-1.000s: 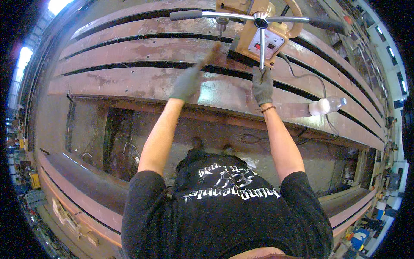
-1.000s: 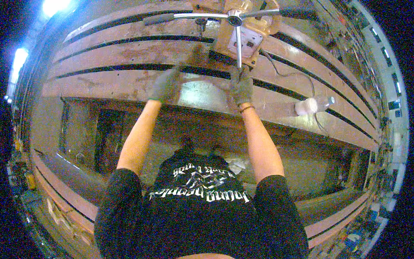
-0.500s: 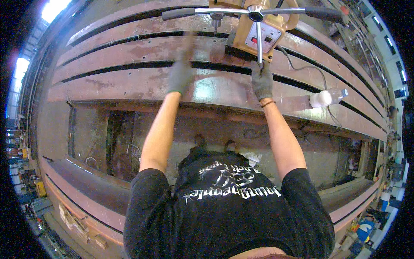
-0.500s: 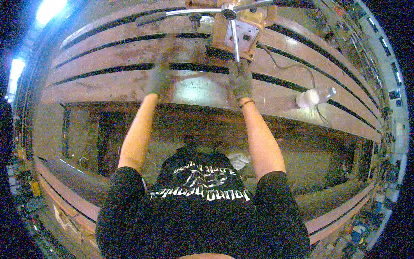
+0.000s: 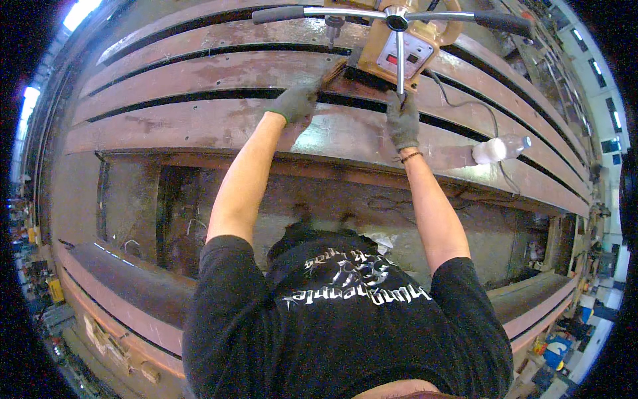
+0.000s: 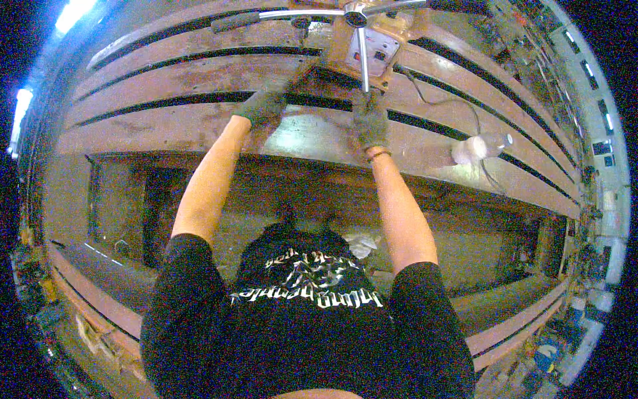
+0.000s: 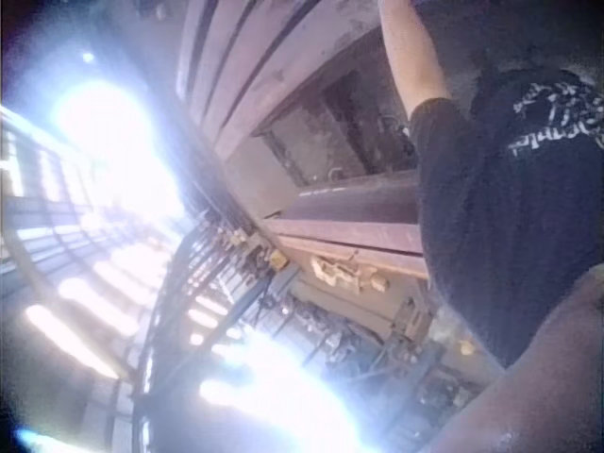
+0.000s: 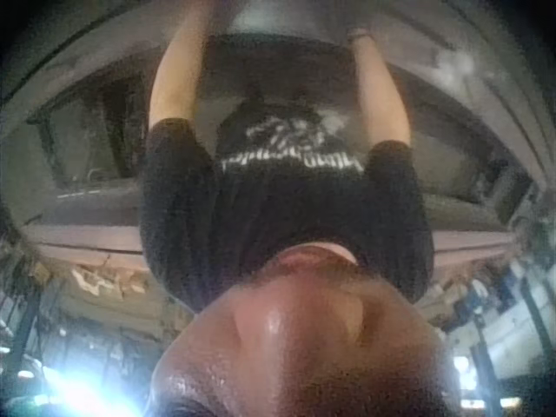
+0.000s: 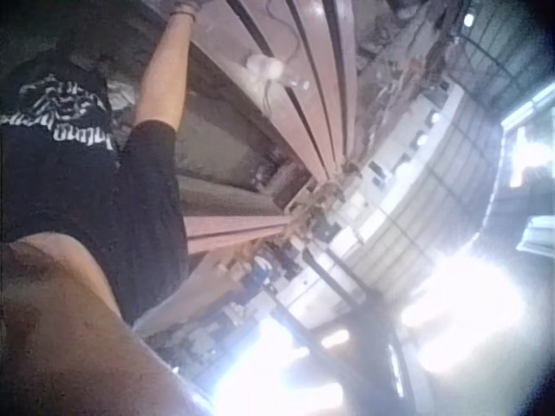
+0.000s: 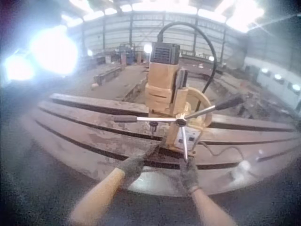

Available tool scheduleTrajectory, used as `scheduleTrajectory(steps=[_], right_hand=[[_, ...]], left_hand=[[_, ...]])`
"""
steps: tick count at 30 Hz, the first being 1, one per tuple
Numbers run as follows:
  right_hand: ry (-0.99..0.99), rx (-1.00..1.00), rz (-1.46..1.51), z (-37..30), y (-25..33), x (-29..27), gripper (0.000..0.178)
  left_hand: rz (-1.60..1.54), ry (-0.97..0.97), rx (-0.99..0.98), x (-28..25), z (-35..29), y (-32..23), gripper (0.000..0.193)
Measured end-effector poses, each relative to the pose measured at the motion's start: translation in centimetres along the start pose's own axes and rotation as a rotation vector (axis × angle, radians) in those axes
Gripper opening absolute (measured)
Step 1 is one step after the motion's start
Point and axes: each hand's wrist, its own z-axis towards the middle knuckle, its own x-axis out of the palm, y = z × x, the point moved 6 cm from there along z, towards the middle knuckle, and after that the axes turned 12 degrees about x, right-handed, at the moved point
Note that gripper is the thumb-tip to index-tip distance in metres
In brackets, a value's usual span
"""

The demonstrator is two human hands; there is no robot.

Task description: The person operates a drill press on a metal workbench, repeatedly drilling holes into a metal sheet. They apply liquid from a white bottle onto the drill bit and work area, then use a brush to clear debris. The person adjusts the drill press and continues drilling at different locations on the sheet.

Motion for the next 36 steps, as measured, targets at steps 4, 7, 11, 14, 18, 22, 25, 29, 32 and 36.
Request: scheduleTrajectory(steps=[4,7,11,14,18,22,25,29,32,36], right_hand=[[0.014,0.212,-0.005,-0.2,-1.1,-1.1,0.033],[0.058,0.225,0.033,0.3,-2.0,-1.3,0.033],[0.001,0.182,0.011,0.2,-1.6,-1.0,0.031],[0.028,0.215,-0.013,0.0,-0.6,-1.2,0.03],[0.01,0.179,0.028,0.1,-0.8,-1.2,0.029],[-0.028,0.121,0.041,0.0,-1.2,-1.8,0.028],[-0.051,0.125,-0.014,-0.2,0.1,-1.7,0.028],[-0.032,0.195,0.006,0.0,-1.6,-1.7,0.029],[-0.08,0.168,-0.012,-0.2,-2.4,-1.5,0.031],[-0.042,0.267,-0.021,-0.3,-1.1,-1.6,0.034]], left_hand=[[0.093,0.032,-0.401,-6.3,1.0,1.2,0.046],[-0.085,-0.198,-0.734,-10.1,-0.9,4.8,0.043],[-0.382,-0.75,-0.707,-7.9,-1.0,1.2,0.044],[-0.496,-0.662,-0.549,-1.8,0.8,-4.0,0.05],[-0.409,-0.196,-0.489,0.8,0.0,-7.2,0.04],[-0.244,-0.178,-0.414,-2.8,-6.6,-6.7,0.039],[0.014,-0.07,-0.509,-6.1,-10.3,-4.1,0.04],[0.055,-0.116,-0.725,-8.8,-12.3,-0.5,0.047],[0.036,-0.177,-0.713,-9.6,-11.6,-0.1,0.053],[-0.063,-0.099,-0.232,-6.3,-9.2,-6.2,0.052]])
